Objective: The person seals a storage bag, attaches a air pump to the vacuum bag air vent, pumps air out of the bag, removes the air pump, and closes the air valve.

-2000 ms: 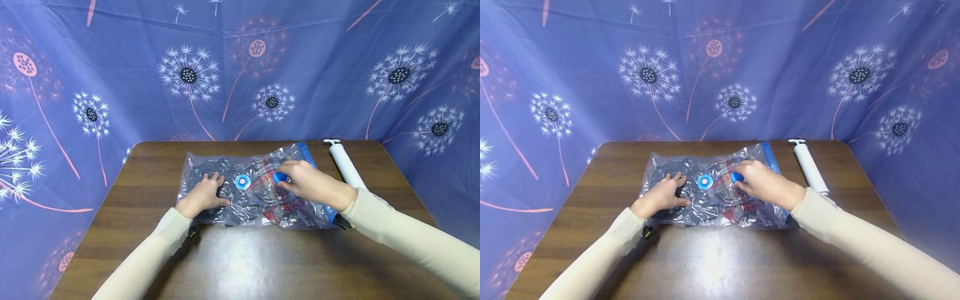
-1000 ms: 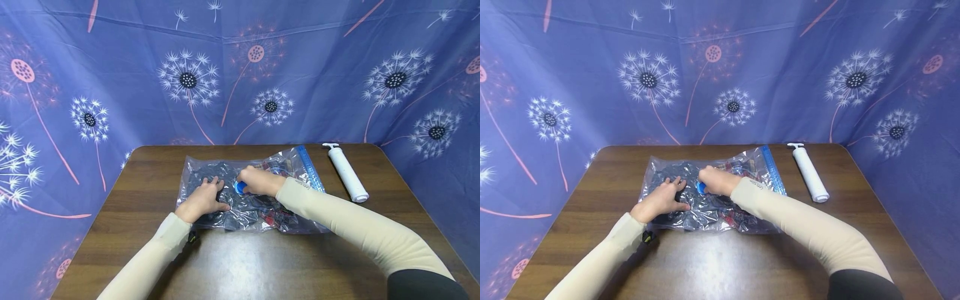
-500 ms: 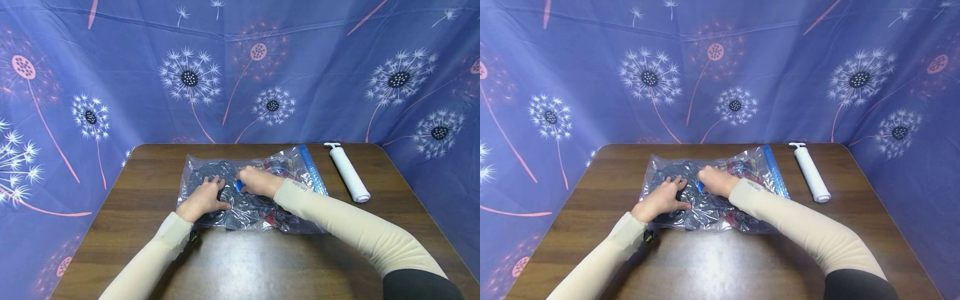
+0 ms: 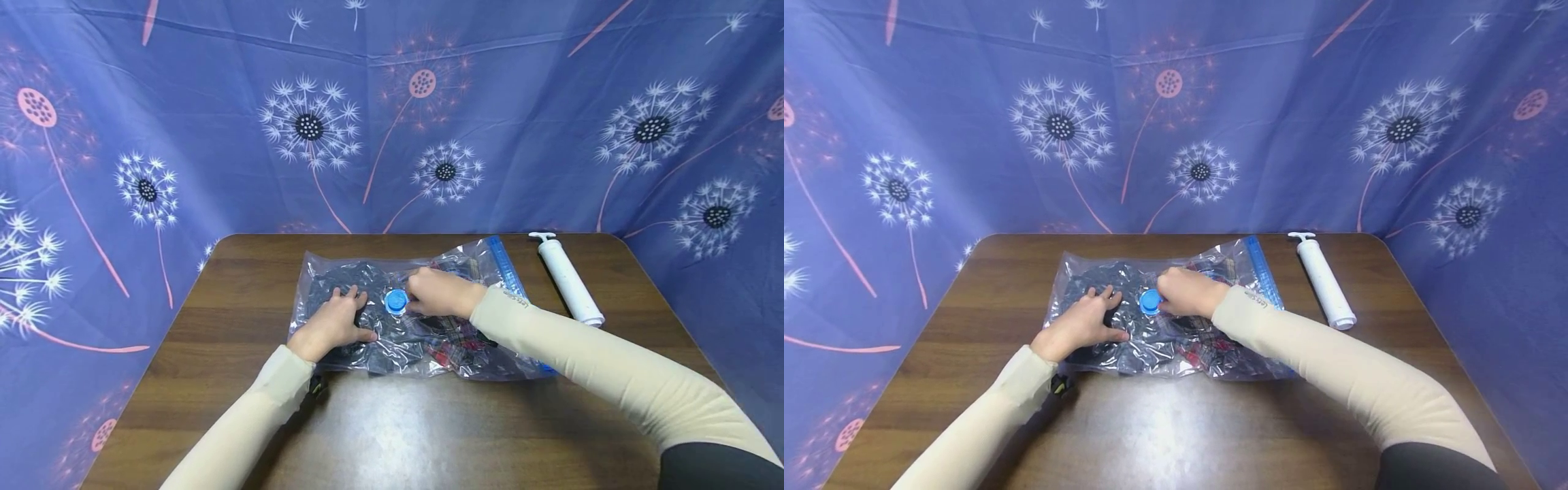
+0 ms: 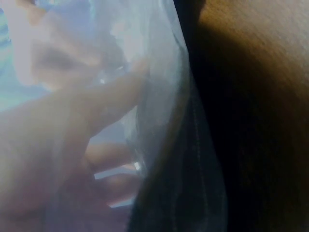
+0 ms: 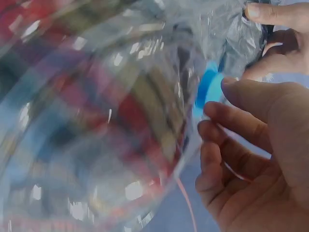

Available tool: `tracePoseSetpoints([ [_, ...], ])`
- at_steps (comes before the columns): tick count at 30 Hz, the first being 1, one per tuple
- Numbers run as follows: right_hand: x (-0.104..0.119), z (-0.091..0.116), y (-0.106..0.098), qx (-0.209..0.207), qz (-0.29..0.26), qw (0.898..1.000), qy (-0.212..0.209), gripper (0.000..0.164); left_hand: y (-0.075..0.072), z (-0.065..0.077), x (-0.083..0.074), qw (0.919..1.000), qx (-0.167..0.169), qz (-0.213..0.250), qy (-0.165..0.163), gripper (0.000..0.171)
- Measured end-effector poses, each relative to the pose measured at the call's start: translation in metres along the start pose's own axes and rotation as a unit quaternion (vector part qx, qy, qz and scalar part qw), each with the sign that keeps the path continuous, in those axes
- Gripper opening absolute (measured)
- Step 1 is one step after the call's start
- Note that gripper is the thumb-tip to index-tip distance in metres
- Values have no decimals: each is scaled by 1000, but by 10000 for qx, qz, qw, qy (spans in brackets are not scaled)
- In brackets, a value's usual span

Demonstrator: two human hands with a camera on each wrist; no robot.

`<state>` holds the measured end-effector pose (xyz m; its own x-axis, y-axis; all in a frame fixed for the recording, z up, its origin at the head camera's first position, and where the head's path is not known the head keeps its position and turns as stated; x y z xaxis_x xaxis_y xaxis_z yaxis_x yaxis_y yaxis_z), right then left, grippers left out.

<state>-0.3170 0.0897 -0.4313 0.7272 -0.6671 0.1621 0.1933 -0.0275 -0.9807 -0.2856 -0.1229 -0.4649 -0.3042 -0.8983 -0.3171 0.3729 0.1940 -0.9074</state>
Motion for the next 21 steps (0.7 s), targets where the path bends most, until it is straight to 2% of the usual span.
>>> tracePoseSetpoints([
  [3, -5, 6, -8, -49, -129, 9999, -64, 9, 1, -1, 0, 10000, -13, 32, 14, 95],
  [7, -11, 2, -11, -70, -571, 9983, 17, 21, 1, -1, 1, 10000, -7, 45, -11, 95],
  [12, -14, -15, -1, 155, -1329, 9903, 369, 28, 1, -2, 2, 10000, 50, 66, 13, 96],
  [14, -14, -22, 4, 234, -1466, 9877, 488, 32, 1, -1, 2, 9999, 66, 83, 8, 96],
  [18, -10, -29, 11, 299, -1166, 9915, 484, 34, 2, -2, 2, 10000, 44, 68, -16, 96],
  [21, -6, -31, 14, 195, -799, 9954, 498, 28, 2, -2, 2, 10000, 41, 42, -16, 96],
])
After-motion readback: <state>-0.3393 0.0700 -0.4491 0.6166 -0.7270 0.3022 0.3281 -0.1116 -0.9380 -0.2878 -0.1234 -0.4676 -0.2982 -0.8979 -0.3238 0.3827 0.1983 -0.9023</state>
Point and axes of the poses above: each hand's wrist, its own z-axis away from the middle knuckle, its own y-axis out of the palm, x = y × z, the point moved 2 cm from there along -z, towards the middle knuckle, and after that the axes turned 4 degrees about x, right-handed, at the moved point
